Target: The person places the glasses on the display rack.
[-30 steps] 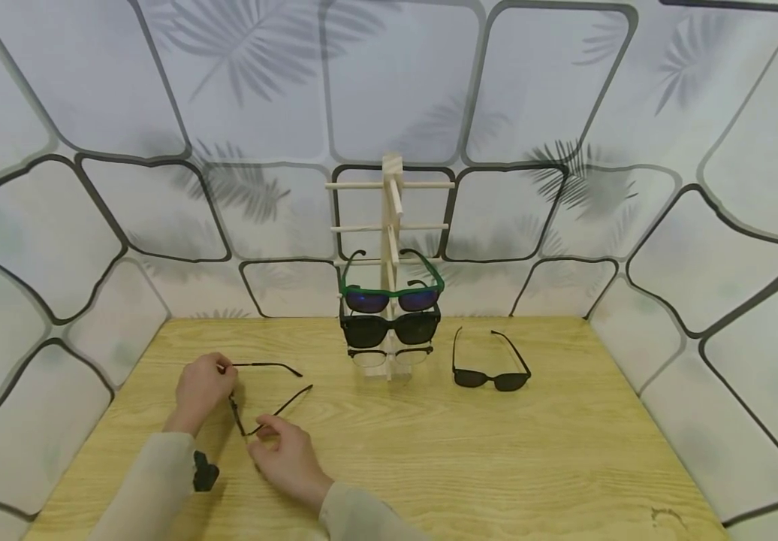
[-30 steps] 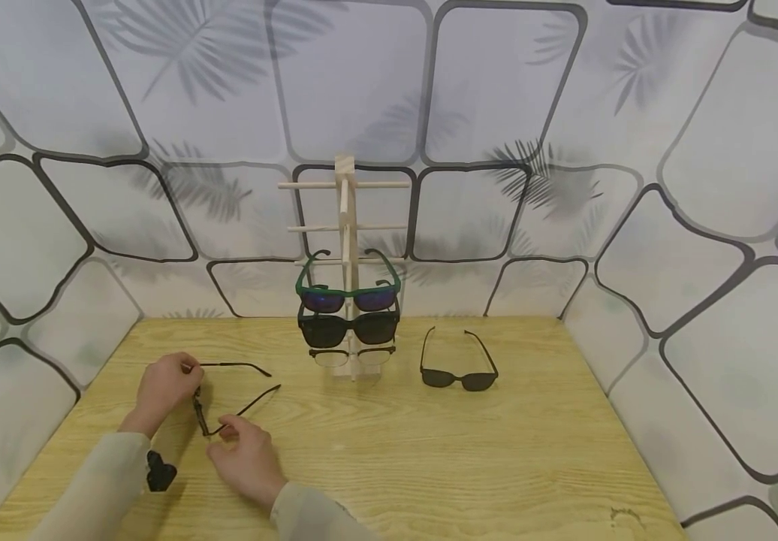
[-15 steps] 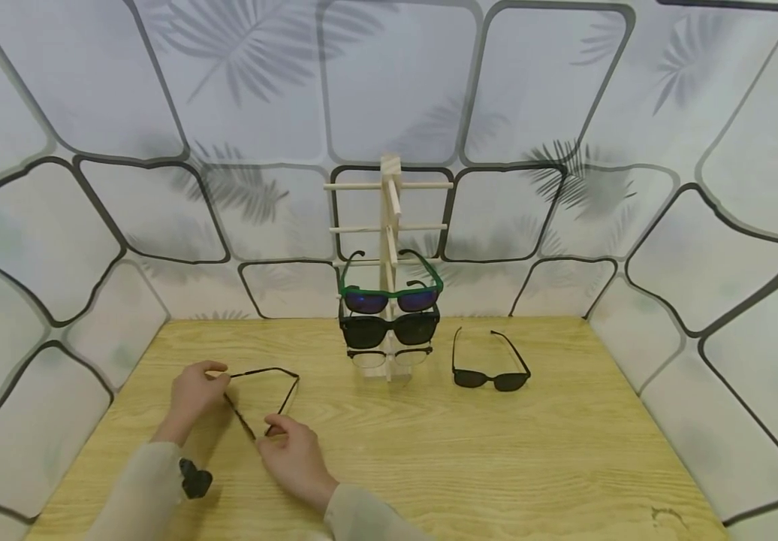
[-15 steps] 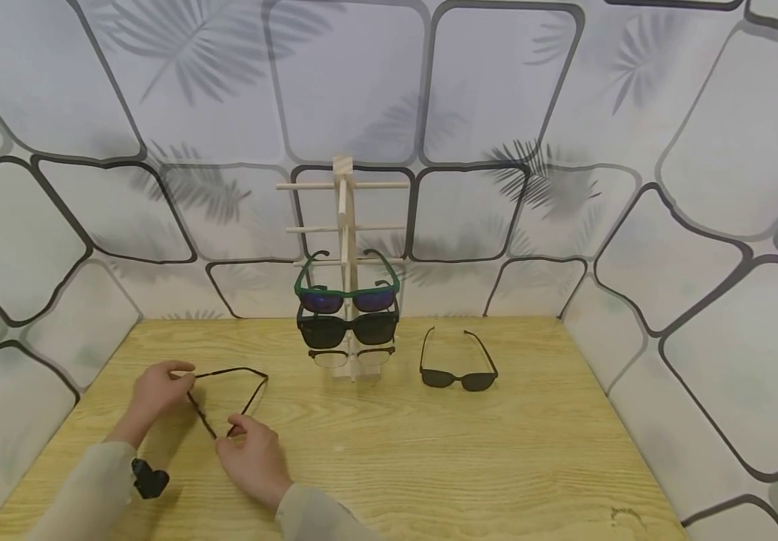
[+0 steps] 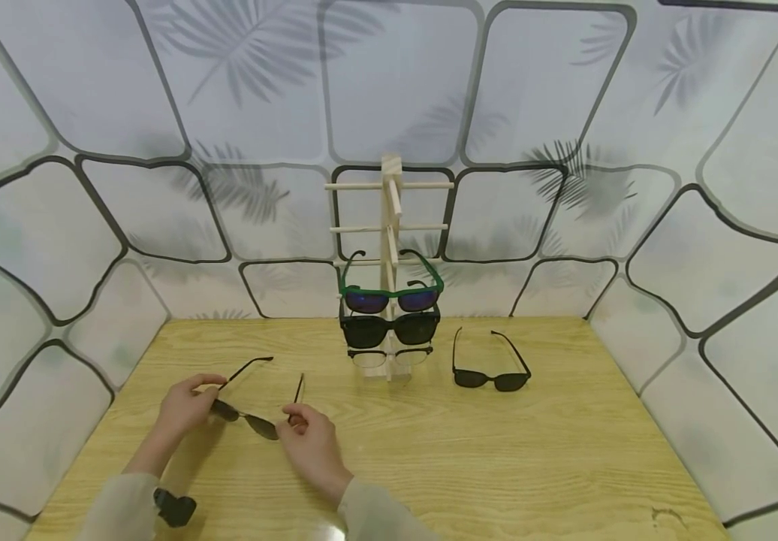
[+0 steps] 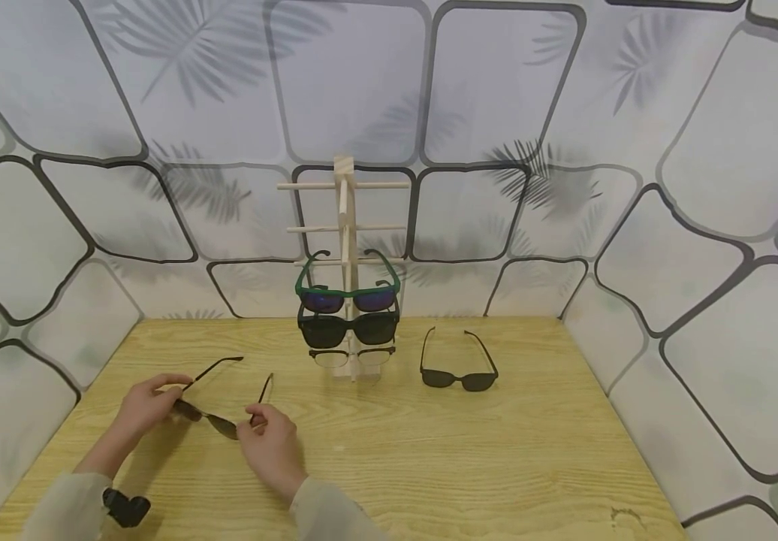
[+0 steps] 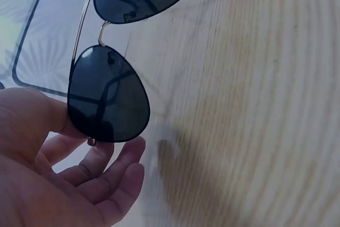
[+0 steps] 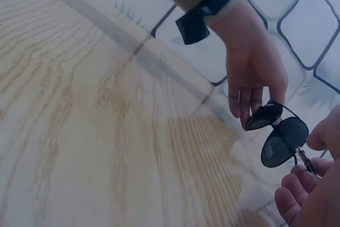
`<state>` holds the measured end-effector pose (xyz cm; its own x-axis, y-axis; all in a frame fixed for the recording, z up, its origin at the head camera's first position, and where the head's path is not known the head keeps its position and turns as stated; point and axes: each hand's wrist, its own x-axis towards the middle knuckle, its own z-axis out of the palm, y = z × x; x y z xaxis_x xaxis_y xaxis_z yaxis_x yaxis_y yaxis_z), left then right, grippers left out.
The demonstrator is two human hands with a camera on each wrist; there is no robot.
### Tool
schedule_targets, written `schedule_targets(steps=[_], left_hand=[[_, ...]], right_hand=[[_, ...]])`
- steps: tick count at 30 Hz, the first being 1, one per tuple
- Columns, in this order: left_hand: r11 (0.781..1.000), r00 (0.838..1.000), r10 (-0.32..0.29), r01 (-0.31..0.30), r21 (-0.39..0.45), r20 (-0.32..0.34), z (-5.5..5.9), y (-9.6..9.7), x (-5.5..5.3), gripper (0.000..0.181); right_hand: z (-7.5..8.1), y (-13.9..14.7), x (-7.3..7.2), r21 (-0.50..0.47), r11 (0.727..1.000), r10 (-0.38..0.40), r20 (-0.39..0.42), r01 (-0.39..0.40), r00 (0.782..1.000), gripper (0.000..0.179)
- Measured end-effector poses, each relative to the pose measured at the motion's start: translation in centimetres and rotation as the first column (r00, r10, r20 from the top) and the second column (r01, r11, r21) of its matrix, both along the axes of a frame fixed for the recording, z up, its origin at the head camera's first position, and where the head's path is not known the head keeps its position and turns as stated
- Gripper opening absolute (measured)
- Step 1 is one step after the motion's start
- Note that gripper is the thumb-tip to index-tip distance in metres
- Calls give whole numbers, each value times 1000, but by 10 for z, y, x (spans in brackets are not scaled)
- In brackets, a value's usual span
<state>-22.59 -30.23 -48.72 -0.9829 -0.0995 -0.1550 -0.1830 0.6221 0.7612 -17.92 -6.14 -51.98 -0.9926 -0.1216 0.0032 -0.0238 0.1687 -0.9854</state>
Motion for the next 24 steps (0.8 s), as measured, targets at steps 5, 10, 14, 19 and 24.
schedule_targets(steps=[5, 10, 14, 19, 24], left_hand=[[999, 1000, 13, -13, 50, 16, 1, 1, 11, 42], [995, 999, 40, -42, 91, 27, -1, 2, 18, 43], [990, 996, 80, -83, 118, 23, -1, 5, 21, 43], [984, 993, 119, -120, 135, 12, -1, 9, 24, 43], [976, 990, 140, -138, 168, 1, -1, 11, 26, 43]], right_hand=[[2, 4, -2, 2, 1000, 9, -15, -9, 1000, 27], [5, 5, -2, -2, 1000, 6, -16, -6, 1000, 26], [6, 5, -2, -5, 1000, -1, -16, 1, 1000, 25], [8, 5, -2, -15, 1000, 2, -6, -2, 1000, 25], [12, 6, -2, -33, 999, 16, -1, -16, 1000, 27]])
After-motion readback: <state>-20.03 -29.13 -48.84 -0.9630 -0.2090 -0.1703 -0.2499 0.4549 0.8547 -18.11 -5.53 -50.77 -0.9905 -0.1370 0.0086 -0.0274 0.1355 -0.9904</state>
